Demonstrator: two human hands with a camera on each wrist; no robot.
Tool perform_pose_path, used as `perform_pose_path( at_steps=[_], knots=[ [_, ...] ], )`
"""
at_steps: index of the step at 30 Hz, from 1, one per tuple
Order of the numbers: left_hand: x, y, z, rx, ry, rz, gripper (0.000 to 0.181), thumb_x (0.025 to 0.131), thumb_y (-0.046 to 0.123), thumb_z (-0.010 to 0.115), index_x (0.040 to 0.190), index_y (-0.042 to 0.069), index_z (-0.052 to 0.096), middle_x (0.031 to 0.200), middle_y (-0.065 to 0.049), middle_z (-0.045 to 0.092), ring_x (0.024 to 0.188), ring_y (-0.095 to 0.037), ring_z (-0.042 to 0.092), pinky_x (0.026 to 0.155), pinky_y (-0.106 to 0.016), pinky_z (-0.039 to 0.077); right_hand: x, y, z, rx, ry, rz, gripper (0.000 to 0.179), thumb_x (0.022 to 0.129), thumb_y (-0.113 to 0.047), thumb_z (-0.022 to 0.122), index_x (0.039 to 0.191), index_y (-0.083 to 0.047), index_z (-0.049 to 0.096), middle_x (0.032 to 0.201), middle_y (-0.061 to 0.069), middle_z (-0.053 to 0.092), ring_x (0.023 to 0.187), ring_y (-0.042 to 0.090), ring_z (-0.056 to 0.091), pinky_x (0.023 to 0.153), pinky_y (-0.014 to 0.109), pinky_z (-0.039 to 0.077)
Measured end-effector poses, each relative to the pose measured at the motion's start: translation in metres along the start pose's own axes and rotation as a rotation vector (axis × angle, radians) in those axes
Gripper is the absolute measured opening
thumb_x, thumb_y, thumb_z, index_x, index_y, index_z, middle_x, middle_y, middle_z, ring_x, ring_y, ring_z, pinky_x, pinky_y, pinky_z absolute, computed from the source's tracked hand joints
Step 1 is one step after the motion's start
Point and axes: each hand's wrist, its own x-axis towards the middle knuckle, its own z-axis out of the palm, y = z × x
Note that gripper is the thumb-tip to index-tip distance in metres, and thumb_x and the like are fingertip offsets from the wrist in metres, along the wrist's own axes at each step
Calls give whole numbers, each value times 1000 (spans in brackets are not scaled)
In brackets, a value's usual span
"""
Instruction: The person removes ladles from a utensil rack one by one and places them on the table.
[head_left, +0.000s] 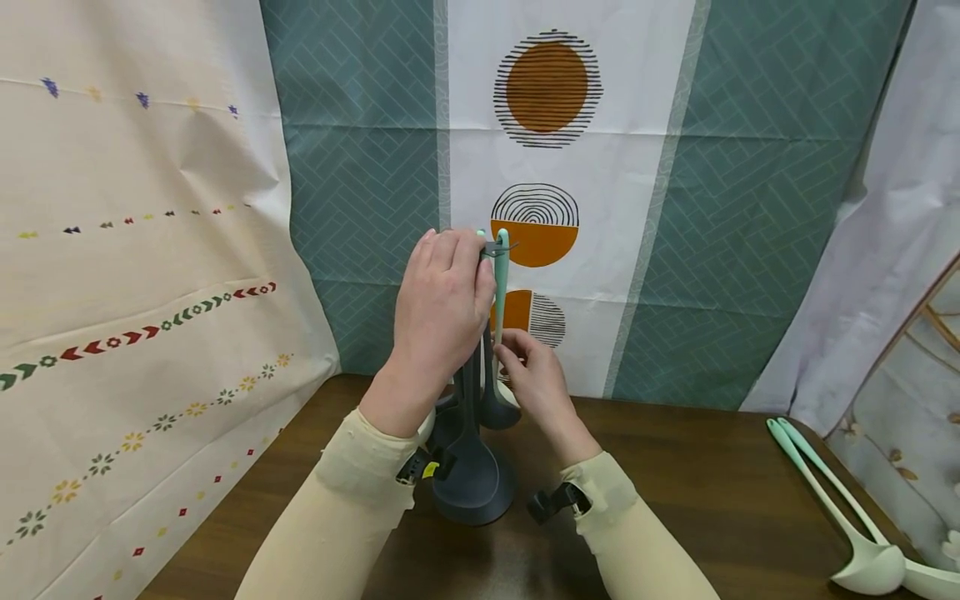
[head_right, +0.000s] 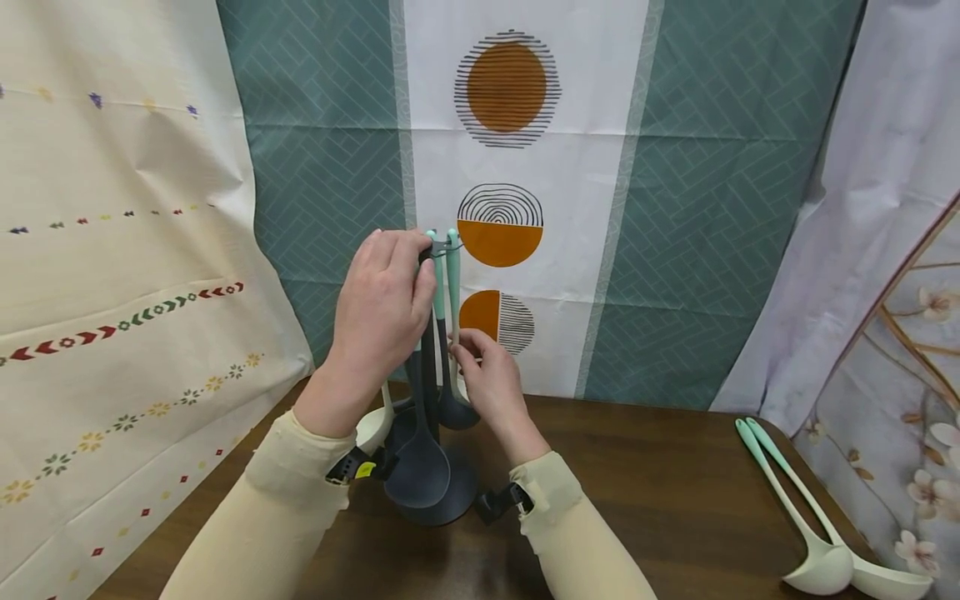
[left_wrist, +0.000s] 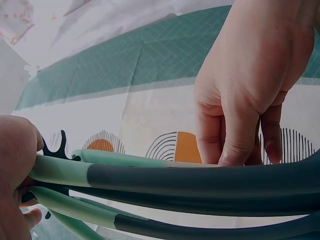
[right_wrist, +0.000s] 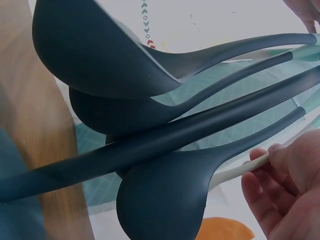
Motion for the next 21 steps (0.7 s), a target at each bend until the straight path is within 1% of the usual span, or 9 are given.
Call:
perform_pose_path(
  at_steps=[2, 5, 7, 9, 14, 21],
  knots=[
    [0, 0, 0, 2, -6, -2, 29, 114, 18, 52, 128, -3, 66, 126, -20, 69, 124, -38, 62, 129, -51, 35, -1, 1, 0, 12, 11, 5, 17, 110, -15, 70, 124, -11, 79, 105, 8, 75, 92, 39, 72, 82, 57, 65],
    [0, 1, 0, 6, -9, -5, 29, 114, 19, 52, 129, -3, 66, 127, -20, 69, 125, -38, 62, 130, -51, 34, -2, 1, 0, 13, 31, 7, 17, 110, -14, 70, 123, -12, 80, 106, 7, 77, 93, 39, 72, 81, 49, 66],
    [0, 1, -1, 8, -9, -8, 29, 114, 19, 53, 129, -2, 66, 126, -20, 69, 125, -38, 62, 130, -51, 33, -2, 0, 0, -1, 42, 8, 18, 110, -14, 70, 124, -11, 80, 106, 6, 77, 94, 34, 73, 81, 42, 65],
    [0, 1, -1, 7, -6, -8, 29, 114, 19, 52, 128, -2, 66, 126, -20, 69, 124, -37, 62, 131, -50, 32, -2, -1, 0, -15, 52, 9, 18, 110, -13, 70, 125, -10, 80, 107, 5, 78, 95, 28, 73, 82, 38, 64],
    [0, 1, -1, 6, -5, -7, 29, 114, 19, 51, 127, -3, 66, 126, -20, 68, 124, -37, 62, 131, -50, 32, -3, -3, -3, -36, 72, 20, 20, 110, -12, 69, 127, -8, 79, 107, 7, 77, 98, 25, 72, 87, 42, 65],
    [0, 2, 0, 1, -16, -15, 29, 114, 19, 52, 128, -3, 66, 126, -20, 68, 125, -38, 61, 131, -51, 32, -4, -4, -3, -63, 99, 25, 18, 110, -13, 70, 124, -11, 80, 107, 5, 78, 97, 24, 72, 85, 42, 65]
  ],
)
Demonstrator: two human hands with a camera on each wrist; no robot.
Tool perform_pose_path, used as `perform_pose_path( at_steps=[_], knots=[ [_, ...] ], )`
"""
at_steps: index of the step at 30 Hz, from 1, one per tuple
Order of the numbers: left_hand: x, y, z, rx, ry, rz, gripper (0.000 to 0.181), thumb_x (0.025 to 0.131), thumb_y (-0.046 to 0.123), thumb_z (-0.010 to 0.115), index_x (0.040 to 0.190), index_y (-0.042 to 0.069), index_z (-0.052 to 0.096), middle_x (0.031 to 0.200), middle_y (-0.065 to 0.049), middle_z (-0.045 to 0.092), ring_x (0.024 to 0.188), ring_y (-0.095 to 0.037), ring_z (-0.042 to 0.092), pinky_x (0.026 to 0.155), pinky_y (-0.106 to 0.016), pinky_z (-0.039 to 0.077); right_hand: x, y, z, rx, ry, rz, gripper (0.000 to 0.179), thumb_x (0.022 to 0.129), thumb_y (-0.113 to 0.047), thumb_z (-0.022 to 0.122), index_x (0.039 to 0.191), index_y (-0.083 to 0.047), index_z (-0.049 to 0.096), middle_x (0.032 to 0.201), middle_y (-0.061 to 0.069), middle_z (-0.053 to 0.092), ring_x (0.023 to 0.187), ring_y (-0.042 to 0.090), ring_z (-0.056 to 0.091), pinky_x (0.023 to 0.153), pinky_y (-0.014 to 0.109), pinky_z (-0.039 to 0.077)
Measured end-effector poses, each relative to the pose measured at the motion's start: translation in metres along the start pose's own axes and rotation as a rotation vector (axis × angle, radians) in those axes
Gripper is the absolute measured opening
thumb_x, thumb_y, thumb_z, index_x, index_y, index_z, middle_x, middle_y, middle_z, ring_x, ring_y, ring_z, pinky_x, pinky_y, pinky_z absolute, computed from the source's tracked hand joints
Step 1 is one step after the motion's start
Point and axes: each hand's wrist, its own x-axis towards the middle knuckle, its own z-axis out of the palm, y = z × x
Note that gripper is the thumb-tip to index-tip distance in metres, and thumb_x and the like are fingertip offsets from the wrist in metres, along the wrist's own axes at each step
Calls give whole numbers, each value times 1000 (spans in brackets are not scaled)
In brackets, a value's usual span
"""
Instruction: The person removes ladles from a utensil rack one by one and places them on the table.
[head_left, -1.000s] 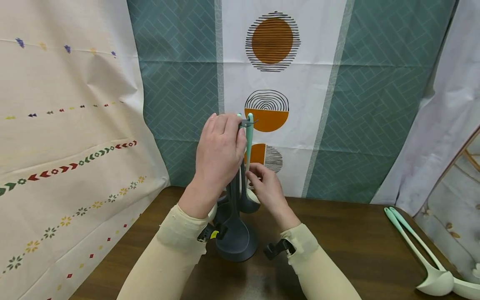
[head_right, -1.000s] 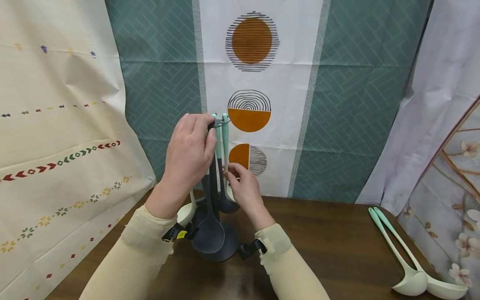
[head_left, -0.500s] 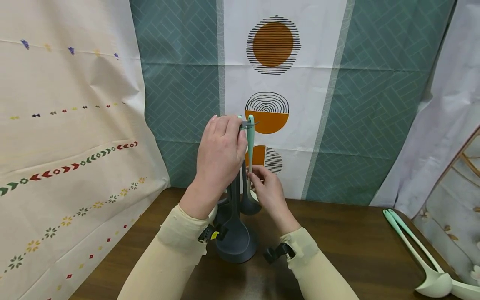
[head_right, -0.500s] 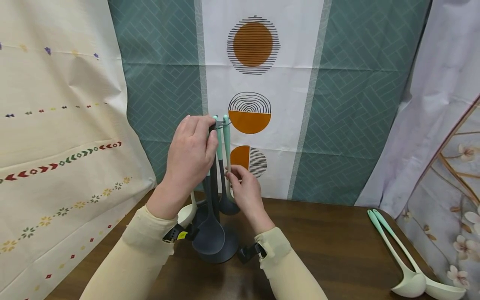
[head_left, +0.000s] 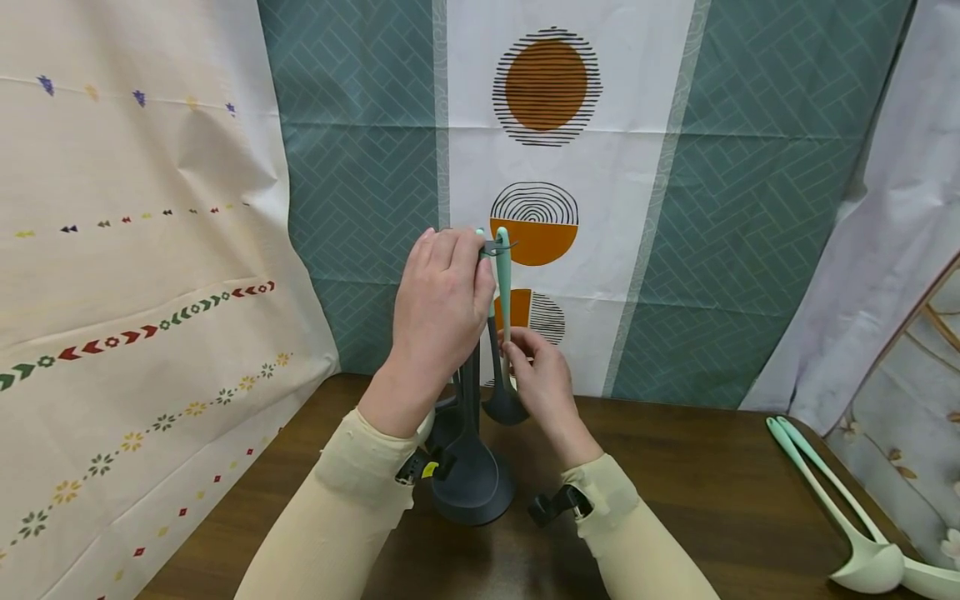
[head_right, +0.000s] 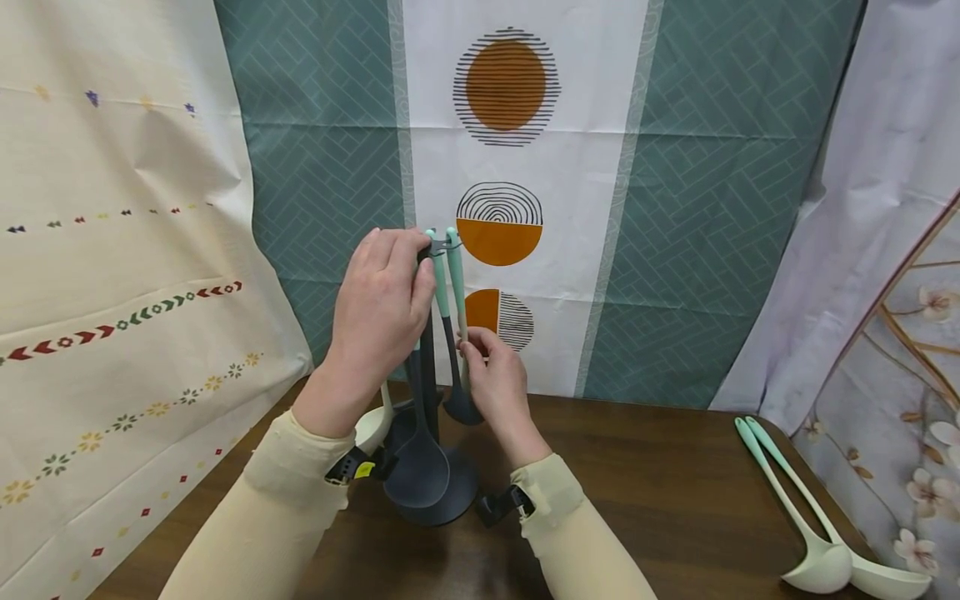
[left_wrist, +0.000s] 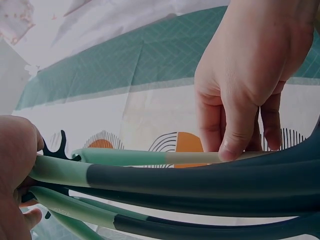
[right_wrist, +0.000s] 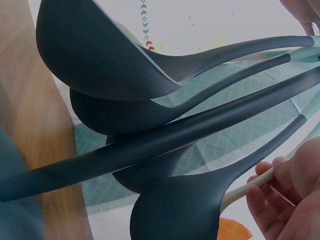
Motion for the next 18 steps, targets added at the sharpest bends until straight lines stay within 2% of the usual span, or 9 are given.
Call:
perform_pose_path(
  at_steps=[5, 12, 18],
  knots=[
    [0, 0, 0, -1, 0, 0, 28, 114, 19, 53, 128, -2, 66, 126, -20, 68, 125, -38, 61, 130, -51, 32, 0, 0, -1, -1, 13, -8, 17, 109, -13, 72, 123, -12, 80, 106, 5, 78, 96, 24, 72, 85, 41, 66],
    [0, -1, 0, 1, 3, 5, 29, 114, 19, 52, 128, -3, 66, 127, -20, 68, 126, -38, 61, 131, -50, 32, -1, 2, 0, 43, -14, -24, 16, 109, -13, 72, 122, -11, 80, 107, 4, 79, 94, 23, 73, 82, 36, 65],
    [0, -1, 0, 0, 8, 2, 29, 113, 18, 53, 128, -2, 66, 126, -20, 68, 125, -38, 61, 131, -50, 32, 0, 2, -1, 37, 2, -13, 18, 110, -13, 69, 123, -11, 80, 107, 4, 79, 93, 23, 70, 80, 32, 61]
  ],
)
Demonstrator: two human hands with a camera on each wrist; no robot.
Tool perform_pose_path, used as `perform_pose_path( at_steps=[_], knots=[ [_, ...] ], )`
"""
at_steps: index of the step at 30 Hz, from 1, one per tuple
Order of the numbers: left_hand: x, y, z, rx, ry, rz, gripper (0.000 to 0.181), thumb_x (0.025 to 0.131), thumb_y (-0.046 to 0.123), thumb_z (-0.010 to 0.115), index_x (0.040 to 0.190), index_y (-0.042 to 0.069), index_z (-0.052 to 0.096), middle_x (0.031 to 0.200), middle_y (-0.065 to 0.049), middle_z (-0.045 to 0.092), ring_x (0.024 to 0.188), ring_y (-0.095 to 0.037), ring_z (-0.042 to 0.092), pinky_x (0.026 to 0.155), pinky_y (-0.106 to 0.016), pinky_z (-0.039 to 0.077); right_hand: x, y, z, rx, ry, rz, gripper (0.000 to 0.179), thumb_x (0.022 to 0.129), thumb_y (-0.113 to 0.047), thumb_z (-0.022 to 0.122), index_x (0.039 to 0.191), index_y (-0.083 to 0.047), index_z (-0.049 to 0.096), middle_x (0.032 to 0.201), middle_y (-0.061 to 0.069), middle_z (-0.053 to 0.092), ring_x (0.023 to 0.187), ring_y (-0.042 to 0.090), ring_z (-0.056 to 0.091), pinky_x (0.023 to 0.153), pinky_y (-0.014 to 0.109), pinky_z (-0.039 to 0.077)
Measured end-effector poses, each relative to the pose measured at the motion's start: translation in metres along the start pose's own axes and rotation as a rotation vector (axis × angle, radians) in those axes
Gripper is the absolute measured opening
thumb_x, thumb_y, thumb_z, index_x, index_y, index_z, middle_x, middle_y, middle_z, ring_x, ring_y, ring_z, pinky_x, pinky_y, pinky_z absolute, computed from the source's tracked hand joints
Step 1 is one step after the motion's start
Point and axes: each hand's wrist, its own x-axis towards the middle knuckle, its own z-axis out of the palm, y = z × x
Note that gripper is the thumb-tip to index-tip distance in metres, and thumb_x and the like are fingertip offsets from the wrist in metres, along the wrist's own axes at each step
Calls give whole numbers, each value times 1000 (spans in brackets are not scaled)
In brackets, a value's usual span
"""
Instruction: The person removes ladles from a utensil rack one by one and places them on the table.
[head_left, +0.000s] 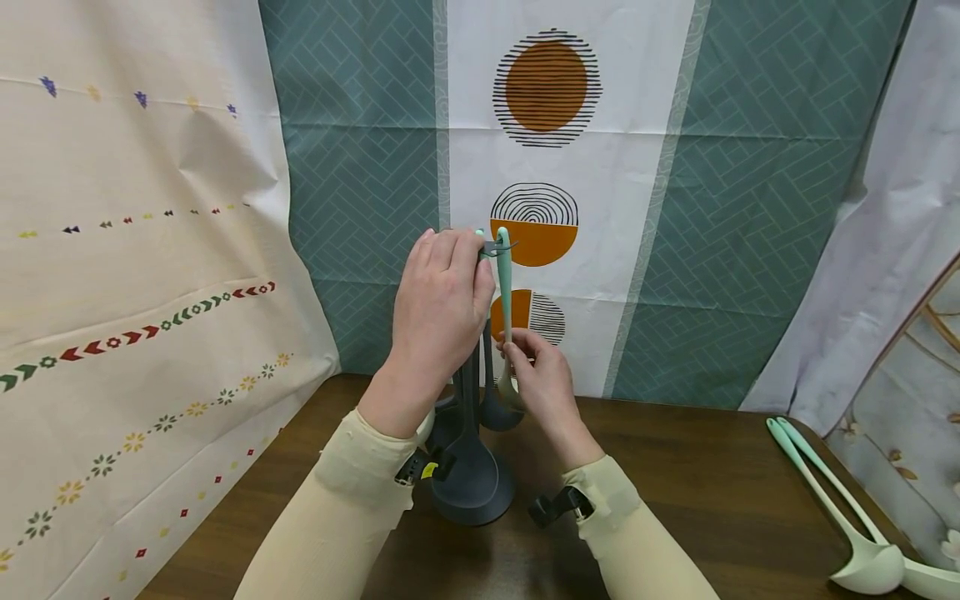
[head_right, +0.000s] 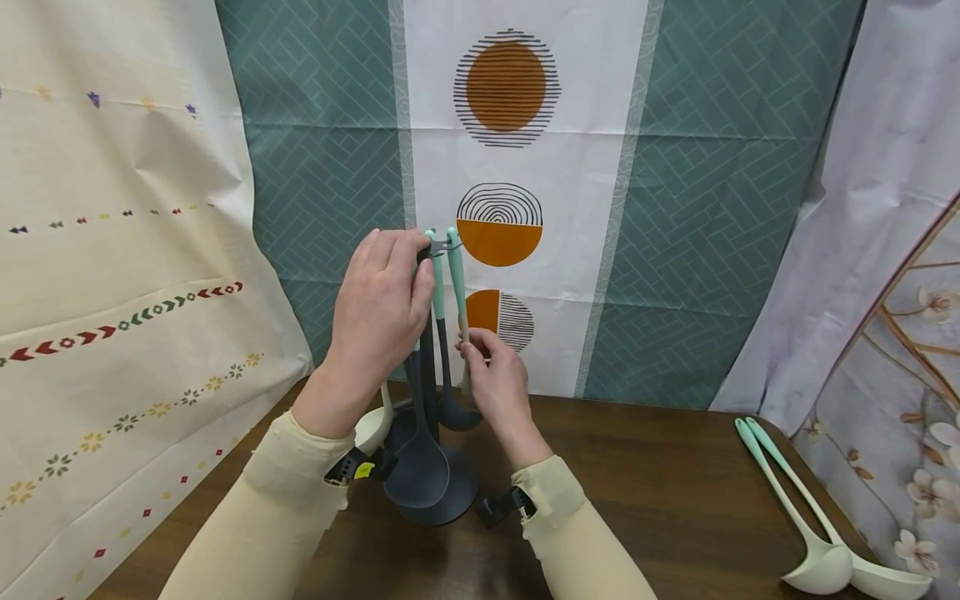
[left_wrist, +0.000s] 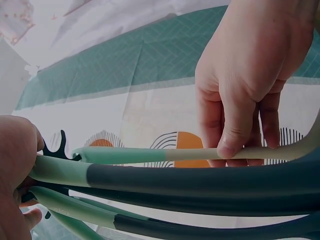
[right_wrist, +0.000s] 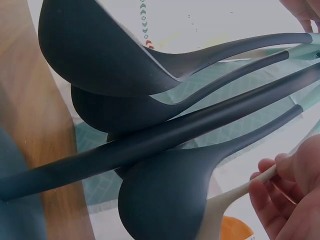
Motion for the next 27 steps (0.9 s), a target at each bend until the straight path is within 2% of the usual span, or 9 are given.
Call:
perform_pose_path(
  at_steps=[7, 12, 15, 20, 27],
  knots=[
    [0, 1, 1, -3, 7, 6, 26, 112, 15, 55, 127, -3, 67, 125, -20, 69, 125, -38, 62, 130, -50, 33, 0, 0, -6, 31, 14, 43, 19, 111, -15, 68, 127, -12, 79, 107, 7, 79, 88, 26, 70, 75, 43, 66],
    [-1, 2, 1, 4, -3, 4, 28, 113, 17, 53, 127, -2, 67, 125, -20, 69, 125, -38, 62, 131, -50, 32, -1, 5, -12, -8, 21, 23, 19, 111, -14, 68, 126, -10, 79, 109, 9, 80, 94, 26, 70, 76, 29, 60],
    [0, 2, 1, 5, -4, 4, 29, 113, 18, 52, 128, -2, 67, 126, -20, 69, 125, -38, 62, 131, -50, 32, -2, 9, -17, -32, 24, 22, 20, 111, -15, 68, 127, -10, 79, 111, 10, 80, 98, 24, 70, 77, 26, 58],
    [0, 2, 1, 6, -2, 2, 29, 113, 18, 53, 128, -2, 67, 126, -20, 69, 124, -38, 62, 131, -50, 32, -6, 13, -27, -54, 23, 40, 19, 111, -17, 69, 126, -13, 79, 111, 8, 80, 99, 25, 70, 79, 33, 58],
    [1, 1, 2, 3, -2, 0, 29, 113, 17, 51, 127, -3, 67, 127, -21, 69, 126, -39, 61, 131, -51, 32, -11, 17, -41, -69, 26, 60, 19, 111, -17, 69, 127, -12, 79, 110, 8, 79, 99, 28, 70, 83, 36, 60]
  ],
)
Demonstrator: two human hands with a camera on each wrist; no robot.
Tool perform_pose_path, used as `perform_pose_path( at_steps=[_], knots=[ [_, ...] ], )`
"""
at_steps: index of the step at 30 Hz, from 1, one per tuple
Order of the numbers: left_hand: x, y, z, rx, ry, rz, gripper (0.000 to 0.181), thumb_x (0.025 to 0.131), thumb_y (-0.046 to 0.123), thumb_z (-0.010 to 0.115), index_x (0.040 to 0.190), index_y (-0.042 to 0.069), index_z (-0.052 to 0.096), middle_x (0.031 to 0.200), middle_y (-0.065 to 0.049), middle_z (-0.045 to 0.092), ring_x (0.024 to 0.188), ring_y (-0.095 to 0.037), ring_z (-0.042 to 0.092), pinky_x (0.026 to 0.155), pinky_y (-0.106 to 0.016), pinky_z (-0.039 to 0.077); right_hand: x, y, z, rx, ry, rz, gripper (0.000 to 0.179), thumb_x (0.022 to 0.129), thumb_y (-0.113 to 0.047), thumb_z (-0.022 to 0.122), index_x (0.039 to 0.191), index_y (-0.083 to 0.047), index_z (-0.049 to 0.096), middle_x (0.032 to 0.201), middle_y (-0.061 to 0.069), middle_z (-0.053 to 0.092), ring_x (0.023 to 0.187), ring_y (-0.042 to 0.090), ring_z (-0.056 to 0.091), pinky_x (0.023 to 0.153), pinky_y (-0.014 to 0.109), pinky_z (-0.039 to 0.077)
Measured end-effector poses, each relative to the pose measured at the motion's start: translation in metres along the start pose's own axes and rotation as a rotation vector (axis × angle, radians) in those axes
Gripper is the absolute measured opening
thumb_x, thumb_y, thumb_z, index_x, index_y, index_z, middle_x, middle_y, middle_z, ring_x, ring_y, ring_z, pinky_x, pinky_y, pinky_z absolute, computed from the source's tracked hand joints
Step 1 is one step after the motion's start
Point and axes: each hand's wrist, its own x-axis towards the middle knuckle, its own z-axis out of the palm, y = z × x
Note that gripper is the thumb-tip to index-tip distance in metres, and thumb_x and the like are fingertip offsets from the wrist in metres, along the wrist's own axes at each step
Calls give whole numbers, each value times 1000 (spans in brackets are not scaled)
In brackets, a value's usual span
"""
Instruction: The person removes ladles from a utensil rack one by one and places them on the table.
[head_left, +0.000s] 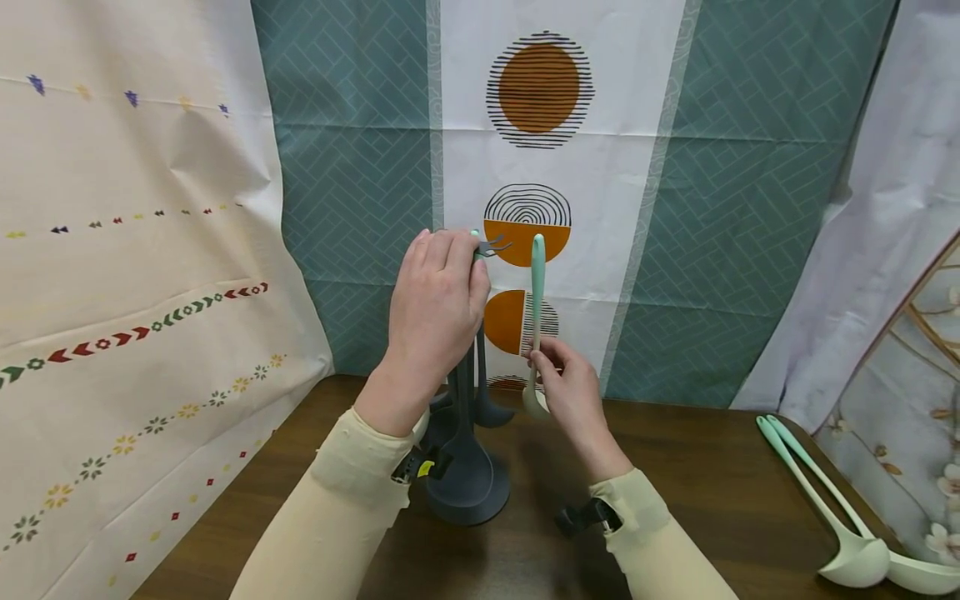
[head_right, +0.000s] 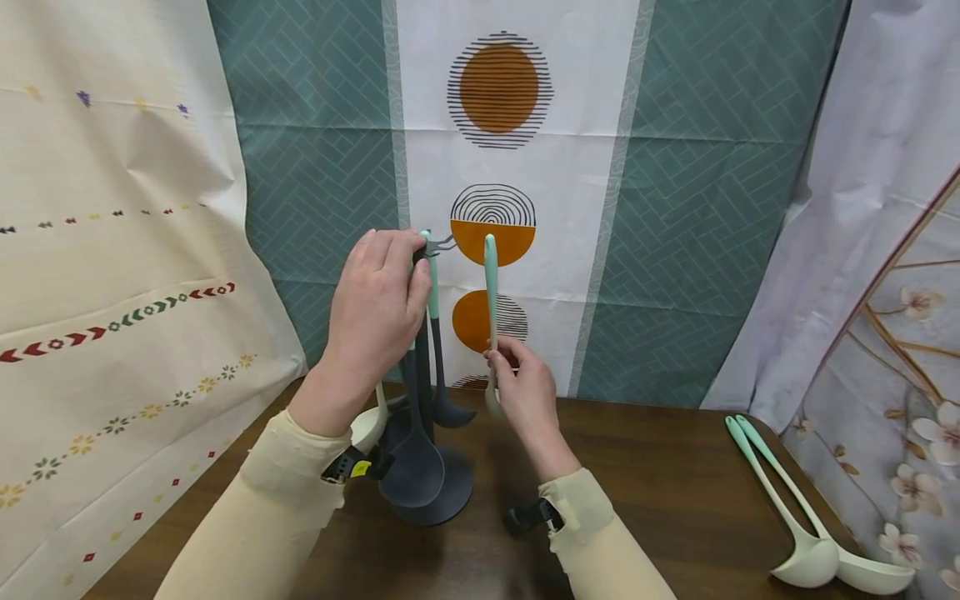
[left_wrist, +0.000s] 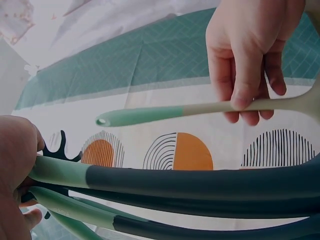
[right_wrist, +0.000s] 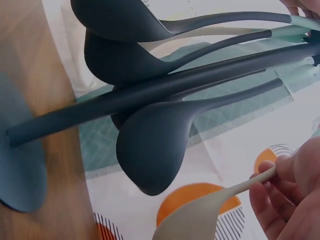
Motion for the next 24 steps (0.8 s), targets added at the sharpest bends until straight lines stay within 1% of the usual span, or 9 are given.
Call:
perform_pose_path(
  at_steps=[4, 6, 7, 11, 14, 19, 24],
  knots=[
    [0, 0, 1, 1, 3, 1, 30, 113, 17, 51, 128, -3, 67, 128, -21, 69, 126, -39, 61, 130, -50, 33, -4, 4, -6, 6, -4, 2, 17, 110, -17, 70, 124, -12, 79, 109, 7, 77, 97, 28, 69, 87, 44, 65],
    [1, 0, 1, 2, 6, 1, 30, 113, 17, 51, 128, -3, 67, 128, -21, 69, 126, -39, 62, 130, -50, 33, -5, 7, -9, 4, -5, -1, 16, 110, -17, 71, 123, -12, 79, 108, 7, 77, 95, 28, 69, 87, 45, 66],
    [1, 1, 1, 2, 6, 0, 30, 113, 17, 51, 128, -3, 67, 128, -21, 69, 126, -39, 61, 130, -50, 33, -6, 8, -10, 2, -8, -2, 16, 109, -17, 71, 123, -11, 79, 108, 8, 77, 95, 27, 69, 86, 44, 67],
    [1, 2, 1, -3, 4, 1, 30, 114, 17, 51, 127, -3, 67, 128, -22, 68, 126, -40, 61, 130, -50, 33, -12, 14, -15, -19, -13, -19, 16, 107, -16, 75, 121, -10, 80, 106, 8, 77, 91, 25, 69, 79, 30, 65],
    [0, 3, 0, -1, 3, 1, 30, 114, 18, 51, 127, -3, 67, 128, -22, 68, 126, -40, 61, 130, -49, 33, -17, 18, -20, -58, -16, -31, 16, 106, -16, 76, 119, -9, 81, 104, 6, 77, 91, 23, 70, 77, 26, 62],
    [0, 3, 1, 2, 11, -4, 29, 113, 16, 51, 127, -3, 67, 128, -21, 68, 126, -39, 61, 130, -50, 33, -24, 25, -26, -131, -16, -38, 16, 106, -19, 76, 120, -12, 82, 104, 2, 79, 93, 21, 71, 80, 31, 59],
    [-1, 2, 1, -9, 11, -9, 28, 113, 16, 52, 127, -3, 67, 128, -21, 68, 126, -40, 60, 130, -51, 33, -27, 29, -30, -158, -26, -32, 17, 106, -21, 76, 121, -13, 81, 104, 1, 78, 93, 21, 69, 81, 36, 59]
  ],
)
